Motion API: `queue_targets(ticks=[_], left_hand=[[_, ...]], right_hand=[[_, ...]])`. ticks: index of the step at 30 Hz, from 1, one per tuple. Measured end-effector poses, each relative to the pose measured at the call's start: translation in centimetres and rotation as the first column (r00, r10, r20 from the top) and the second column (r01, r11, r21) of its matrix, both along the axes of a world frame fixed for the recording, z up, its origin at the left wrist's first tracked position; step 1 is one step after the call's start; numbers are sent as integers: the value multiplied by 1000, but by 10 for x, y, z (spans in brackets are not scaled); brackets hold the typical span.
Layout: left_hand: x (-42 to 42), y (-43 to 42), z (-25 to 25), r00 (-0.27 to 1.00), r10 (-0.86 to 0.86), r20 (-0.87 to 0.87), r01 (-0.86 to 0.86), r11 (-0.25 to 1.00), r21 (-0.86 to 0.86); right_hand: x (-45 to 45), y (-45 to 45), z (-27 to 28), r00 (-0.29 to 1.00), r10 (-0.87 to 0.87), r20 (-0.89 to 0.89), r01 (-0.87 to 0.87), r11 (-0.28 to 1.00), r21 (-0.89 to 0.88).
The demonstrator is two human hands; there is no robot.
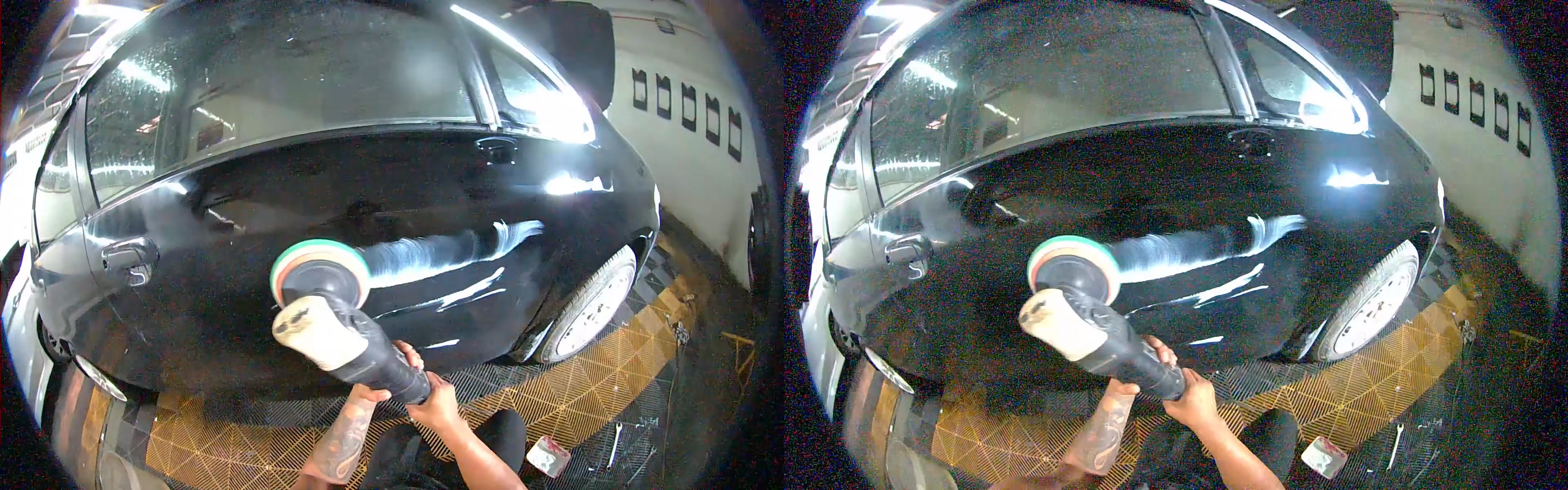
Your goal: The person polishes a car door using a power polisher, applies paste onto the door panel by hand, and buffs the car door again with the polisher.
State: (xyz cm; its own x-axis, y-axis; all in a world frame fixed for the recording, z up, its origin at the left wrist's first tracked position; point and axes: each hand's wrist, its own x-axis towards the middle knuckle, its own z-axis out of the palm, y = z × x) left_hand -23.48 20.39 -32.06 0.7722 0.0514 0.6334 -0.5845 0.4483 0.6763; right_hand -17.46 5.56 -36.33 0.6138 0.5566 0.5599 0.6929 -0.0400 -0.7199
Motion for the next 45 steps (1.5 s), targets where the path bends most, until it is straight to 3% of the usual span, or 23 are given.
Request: queue_targets(ticks=[5, 10, 12, 14, 18, 20, 22, 24, 25, 26, 27, 29, 30, 34, 37, 38, 40, 42, 45], left_hand=[[0, -14, 10, 999, -22, -32, 22, 999, -29], [37, -41, 15, 994, 30, -104, -19, 995, 98], [56, -53, 17, 986, 0, -169, 25, 989, 147], [76, -68, 23, 979, -17, -202, 51, 986, 161], [131, -95, 22, 969, 15, -245, 63, 950, 304], [151, -115, 28, 953, -28, -303, 117, 953, 280], [171, -132, 25, 949, -1, -316, 109, 939, 325], [167, -141, 46, 919, 203, -338, 24, 828, 560], [157, -142, 55, 865, 437, -247, -102, 634, 767], [124, -144, 93, 788, 610, 84, -246, 186, 951], [110, -140, 103, 751, 643, 151, -372, 223, 901], [88, -144, 126, 665, 704, 250, -623, 338, 706], [91, -144, 135, 530, 658, 534, -842, 334, 424], [111, -146, 170, 487, 510, 709, -873, 277, 400], [134, -128, 162, 512, 494, 702, -859, 288, 423], [120, -121, 169, 543, 519, 660, -840, 350, 415], [91, -104, 177, 530, 569, 629, -848, 361, 389], [63, -82, 178, 599, 580, 552, -800, 454, 392], [14, -49, 180, 443, 604, 663, -896, 313, 315]], right_hand=[[-3, -19, 19, 999, -48, 16, 49, 996, -71], [11, -46, 19, 978, -97, -182, 104, 994, 30], [21, -61, 20, 936, -93, -339, 94, 995, -16], [37, -75, 10, 925, -127, -359, 109, 992, -68], [60, -99, 6, 885, -111, -452, 192, 972, 136], [73, -115, 12, 845, -44, -534, 166, 969, 183], [91, -128, 3, 828, -117, -548, 226, 965, 135], [93, -139, 17, 790, -43, -612, 209, 957, 202], [101, -144, 5, 783, -29, -621, 202, 957, 210], [107, -147, -8, 777, -15, -629, 193, 957, 216], [104, -143, -8, 770, 60, -635, 174, 938, 300], [100, -140, -15, 750, 50, -659, 184, 942, 281], [101, -135, -27, 765, 66, -641, 172, 938, 302], [91, -118, -64, 827, -26, -562, 167, 965, 200], [62, -101, -49, 799, 47, -599, 87, 977, 192], [52, -90, -40, 839, 67, -540, 94, 960, 264], [44, -76, -33, 880, 70, -470, 40, 974, 221], [37, -62, -31, 893, 73, -443, -5, 988, 154], [31, -34, -44, 923, 136, -361, -115, 990, 79]])
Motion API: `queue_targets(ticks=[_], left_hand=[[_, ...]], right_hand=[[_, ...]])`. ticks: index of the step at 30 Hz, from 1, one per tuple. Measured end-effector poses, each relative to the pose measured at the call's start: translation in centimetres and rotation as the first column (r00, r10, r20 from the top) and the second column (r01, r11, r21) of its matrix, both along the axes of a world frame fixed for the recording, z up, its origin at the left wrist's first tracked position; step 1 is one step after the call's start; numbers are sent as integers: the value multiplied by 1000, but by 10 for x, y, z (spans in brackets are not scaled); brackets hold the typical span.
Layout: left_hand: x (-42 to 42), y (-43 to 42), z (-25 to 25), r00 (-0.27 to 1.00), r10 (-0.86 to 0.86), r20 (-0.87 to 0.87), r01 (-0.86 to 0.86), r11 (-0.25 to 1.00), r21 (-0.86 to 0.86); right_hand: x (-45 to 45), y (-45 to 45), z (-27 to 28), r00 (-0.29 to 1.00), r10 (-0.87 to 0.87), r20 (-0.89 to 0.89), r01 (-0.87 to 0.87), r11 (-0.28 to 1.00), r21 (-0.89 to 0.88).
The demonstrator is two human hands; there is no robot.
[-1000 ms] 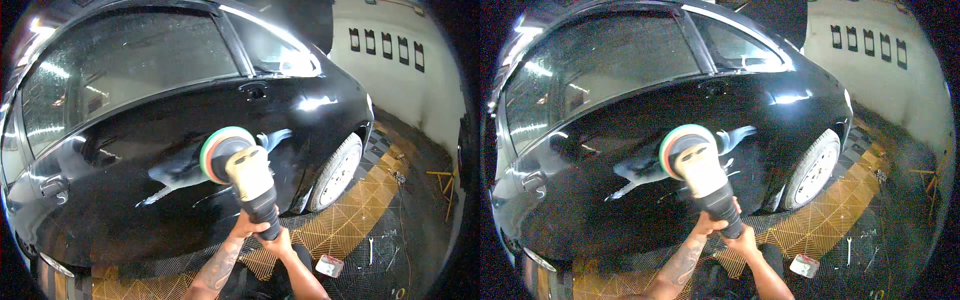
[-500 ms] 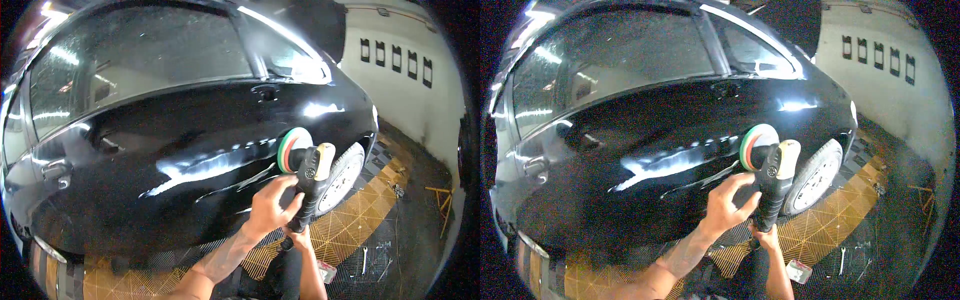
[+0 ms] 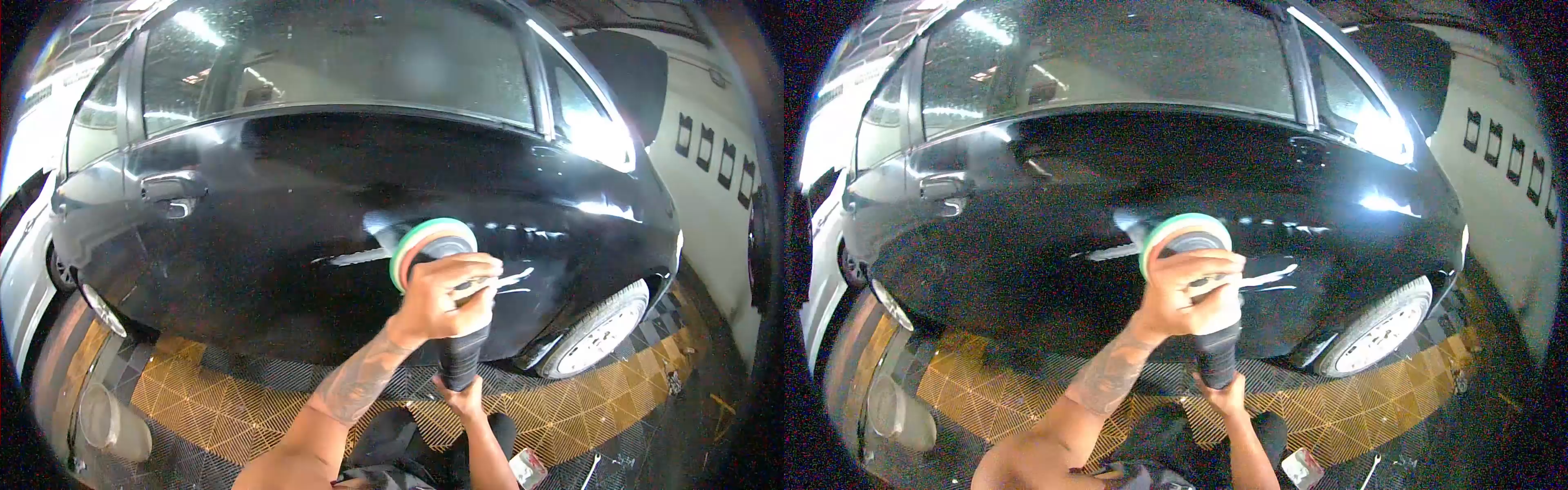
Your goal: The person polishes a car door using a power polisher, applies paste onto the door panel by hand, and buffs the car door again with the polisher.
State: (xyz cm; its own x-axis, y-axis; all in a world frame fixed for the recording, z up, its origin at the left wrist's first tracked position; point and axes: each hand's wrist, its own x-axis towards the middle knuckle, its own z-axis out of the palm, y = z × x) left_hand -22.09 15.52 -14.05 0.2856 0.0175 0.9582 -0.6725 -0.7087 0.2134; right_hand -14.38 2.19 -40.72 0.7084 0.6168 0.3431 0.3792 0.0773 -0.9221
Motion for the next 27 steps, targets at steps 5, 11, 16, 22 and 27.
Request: queue_targets(ticks=[5, 11, 16, 22, 27], left_hand=[[-85, 69, -20, 972, 225, 68, -220, 973, -76], [-165, 157, -20, 915, 123, 384, 3, 950, -313], [-163, 159, 2, 959, 56, 279, 24, 961, -276], [-113, 115, 8, 984, 26, 175, 23, 962, -274], [-63, 81, 15, 994, -19, 104, 43, 972, -230]], right_hand=[[-22, 53, -5, 963, 18, 270, -22, 1000, 10], [-69, 87, 73, 836, 62, 545, 33, 986, -164], [-86, 70, 105, 874, 67, 481, 83, 955, -286], [-65, 39, 89, 897, -70, 437, 174, 964, -203], [-38, 6, 86, 939, -145, 313, 203, 966, -161]])
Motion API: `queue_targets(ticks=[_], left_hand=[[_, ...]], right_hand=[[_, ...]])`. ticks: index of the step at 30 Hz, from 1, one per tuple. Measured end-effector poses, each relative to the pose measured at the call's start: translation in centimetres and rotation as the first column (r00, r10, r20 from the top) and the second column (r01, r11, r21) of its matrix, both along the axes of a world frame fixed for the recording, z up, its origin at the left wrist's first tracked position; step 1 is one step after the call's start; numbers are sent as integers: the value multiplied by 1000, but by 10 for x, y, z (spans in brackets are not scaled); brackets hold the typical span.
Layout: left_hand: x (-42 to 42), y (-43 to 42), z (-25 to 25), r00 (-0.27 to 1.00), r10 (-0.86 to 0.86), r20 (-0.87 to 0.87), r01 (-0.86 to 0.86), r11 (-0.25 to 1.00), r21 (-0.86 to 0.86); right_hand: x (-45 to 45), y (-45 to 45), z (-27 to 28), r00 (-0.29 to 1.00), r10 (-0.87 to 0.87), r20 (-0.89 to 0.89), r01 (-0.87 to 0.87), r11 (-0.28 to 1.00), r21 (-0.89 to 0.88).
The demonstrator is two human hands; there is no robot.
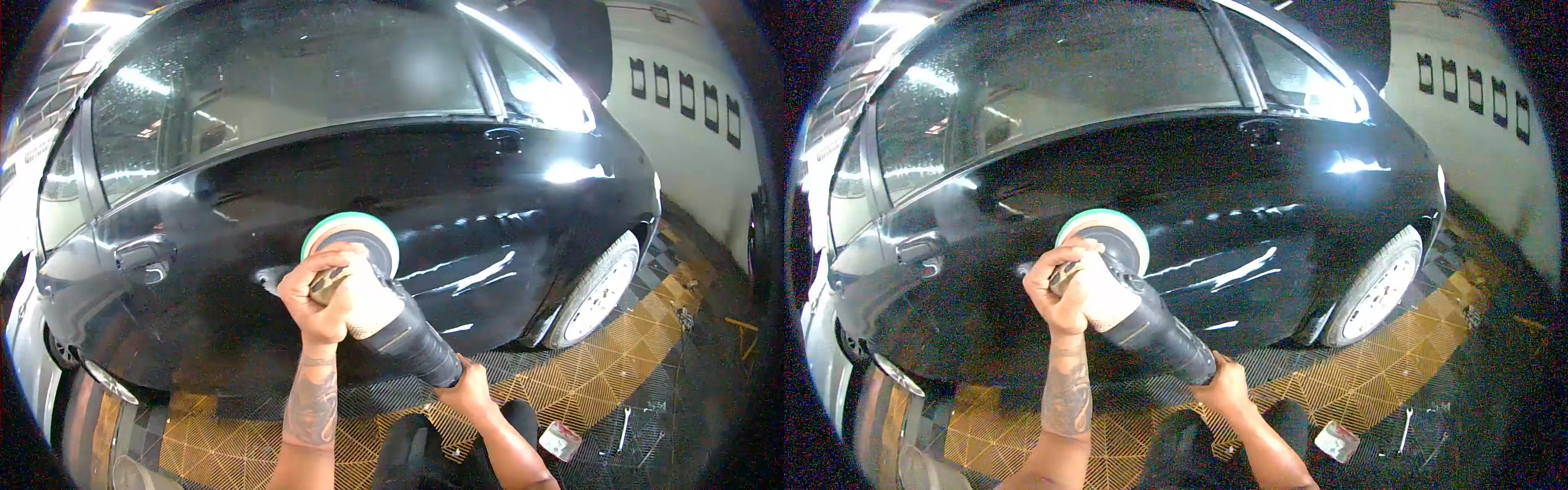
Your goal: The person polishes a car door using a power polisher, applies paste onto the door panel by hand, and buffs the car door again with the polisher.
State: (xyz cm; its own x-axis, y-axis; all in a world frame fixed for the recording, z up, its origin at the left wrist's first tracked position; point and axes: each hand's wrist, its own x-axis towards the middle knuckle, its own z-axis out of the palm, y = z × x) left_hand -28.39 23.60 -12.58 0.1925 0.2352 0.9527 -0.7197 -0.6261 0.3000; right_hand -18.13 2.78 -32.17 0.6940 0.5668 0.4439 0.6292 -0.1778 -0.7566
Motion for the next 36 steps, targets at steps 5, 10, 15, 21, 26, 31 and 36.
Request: queue_targets(ticks=[5, 10, 15, 21, 26, 31, 36], left_hand=[[55, -44, 8, 998, -58, -31, 58, 998, -4], [119, -100, 18, 997, -65, -36, 67, 996, 64], [195, -160, 28, 959, -214, -188, 227, 972, 55], [279, -219, 18, 925, -94, -368, 167, 971, 173], [293, -238, -39, 926, 8, -376, 101, 958, 268], [269, -231, -81, 908, 130, -399, 29, 929, 369], [219, -193, -78, 956, 36, -292, 51, 957, 286]], right_hand=[[34, -40, -1, 984, -72, -162, 68, 997, -33], [76, -80, -15, 974, -97, -207, 105, 994, 28], [118, -119, -17, 943, -129, -308, 162, 983, 85], [159, -138, -48, 896, 61, -441, 75, 956, 285], [158, -132, -115, 775, 287, -563, 13, 883, 469], [115, -101, -133, 768, 286, -573, 61, 858, 510], [107, -75, -143, 847, 195, -495, -19, 941, 337]])
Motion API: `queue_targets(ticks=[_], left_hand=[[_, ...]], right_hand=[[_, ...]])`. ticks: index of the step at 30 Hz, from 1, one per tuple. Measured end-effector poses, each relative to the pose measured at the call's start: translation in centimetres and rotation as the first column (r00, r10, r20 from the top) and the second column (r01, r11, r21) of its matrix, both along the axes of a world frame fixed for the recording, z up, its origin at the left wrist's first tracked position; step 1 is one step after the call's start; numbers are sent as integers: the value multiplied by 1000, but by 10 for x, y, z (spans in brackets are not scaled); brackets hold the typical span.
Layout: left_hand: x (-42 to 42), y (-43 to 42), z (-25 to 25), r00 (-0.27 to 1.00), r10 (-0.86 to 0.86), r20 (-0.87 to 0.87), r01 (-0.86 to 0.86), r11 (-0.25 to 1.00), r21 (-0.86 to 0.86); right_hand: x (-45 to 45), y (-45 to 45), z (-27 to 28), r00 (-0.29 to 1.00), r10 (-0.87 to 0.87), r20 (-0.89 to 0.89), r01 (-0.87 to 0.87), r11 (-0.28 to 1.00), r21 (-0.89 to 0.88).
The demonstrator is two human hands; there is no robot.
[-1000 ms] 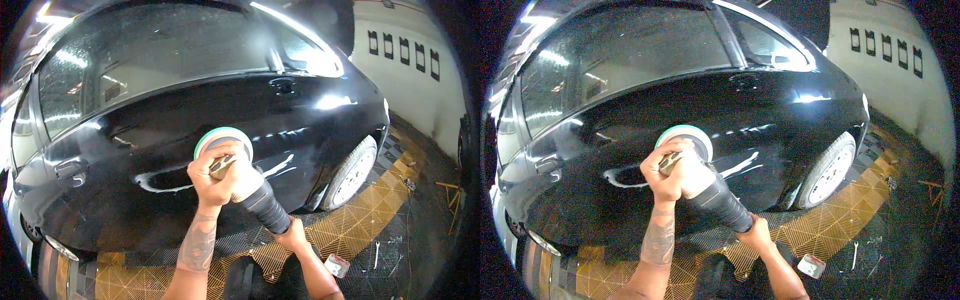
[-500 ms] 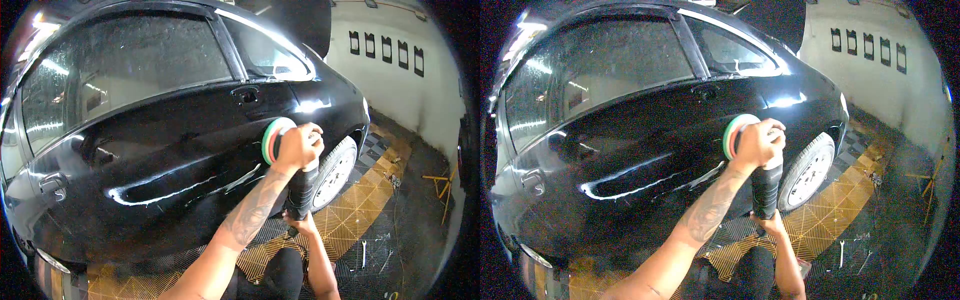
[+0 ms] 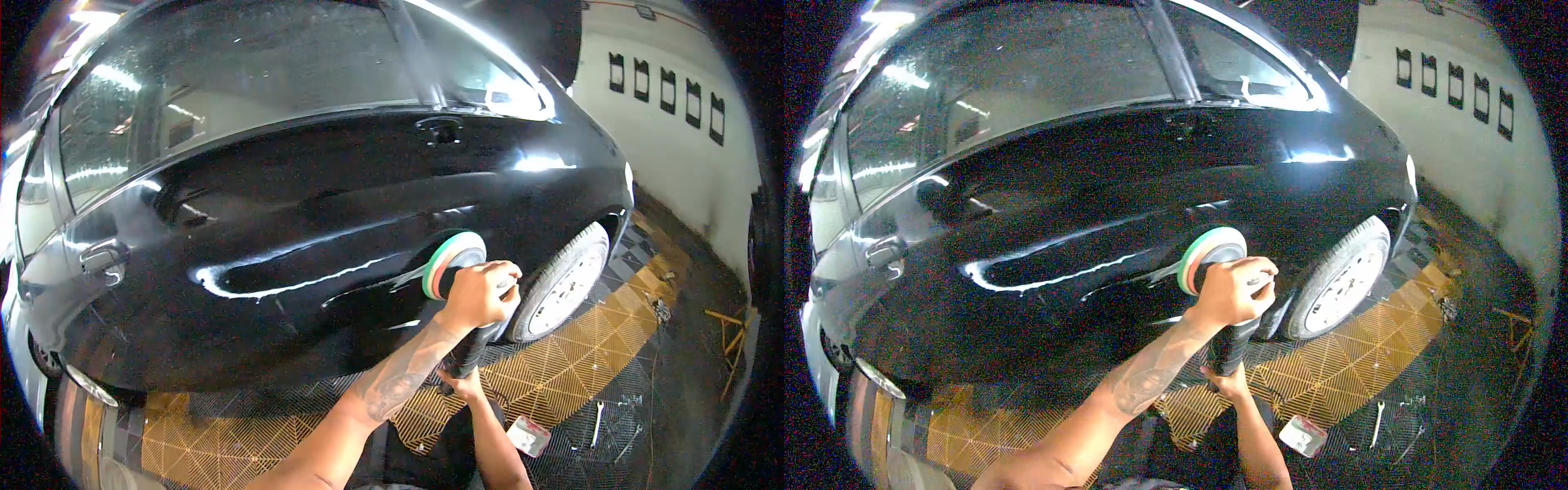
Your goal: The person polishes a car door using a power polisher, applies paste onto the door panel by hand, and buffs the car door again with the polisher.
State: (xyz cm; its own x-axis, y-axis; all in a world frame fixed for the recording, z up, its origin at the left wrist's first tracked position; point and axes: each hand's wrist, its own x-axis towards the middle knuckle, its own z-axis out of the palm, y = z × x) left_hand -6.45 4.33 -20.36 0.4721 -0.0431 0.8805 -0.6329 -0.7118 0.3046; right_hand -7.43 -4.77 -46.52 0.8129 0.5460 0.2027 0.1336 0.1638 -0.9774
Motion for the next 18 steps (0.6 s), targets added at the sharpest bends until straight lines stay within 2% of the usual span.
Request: queue_targets(ticks=[2, 4, 5, 6, 8, 10, 11, 12, 14, 16, 17, 18], left_hand=[[-29, 20, 11, 998, -13, 55, 14, 1000, -13], [-56, 42, 15, 991, 19, 130, -15, 999, -36], [-72, 54, 18, 991, 13, 135, -8, 999, -41], [-89, 67, 21, 990, 6, 138, 0, 999, -46], [-120, 92, 22, 989, 16, 145, -13, 1000, -26], [-154, 117, 28, 989, 25, 145, -24, 1000, -10], [-171, 128, 28, 991, 32, 127, -25, 998, -57], [-189, 140, 32, 989, 69, 133, -63, 997, -47], [-221, 161, 34, 987, 100, 126, -86, 990, -113], [-253, 188, 34, 970, 197, 141, -183, 978, -102], [-268, 199, 33, 959, 229, 167, -205, 967, -149], [-283, 208, 30, 946, 262, 190, -225, 954, -199]], right_hand=[[-12, 11, 19, 998, -13, 65, 17, 998, -60], [-24, 27, 32, 999, 46, 30, -46, 999, 24], [-24, 38, 26, 993, 26, 116, -21, 999, -42], [-29, 47, 19, 992, 52, 117, -47, 998, -43], [-40, 68, 15, 972, 61, 226, -39, 994, -97], [-54, 94, 14, 974, 77, 213, -52, 991, -120], [-64, 101, 17, 948, 77, 309, -41, 992, -120], [-73, 110, 20, 913, 71, 402, -27, 993, -114], [-94, 129, 26, 907, 80, 414, -32, 992, -122], [-113, 143, 45, 858, 104, 504, -36, 989, -143], [-123, 152, 52, 882, 122, 455, -99, 992, -74], [-129, 159, 51, 851, 149, 504, -95, 987, -131]])
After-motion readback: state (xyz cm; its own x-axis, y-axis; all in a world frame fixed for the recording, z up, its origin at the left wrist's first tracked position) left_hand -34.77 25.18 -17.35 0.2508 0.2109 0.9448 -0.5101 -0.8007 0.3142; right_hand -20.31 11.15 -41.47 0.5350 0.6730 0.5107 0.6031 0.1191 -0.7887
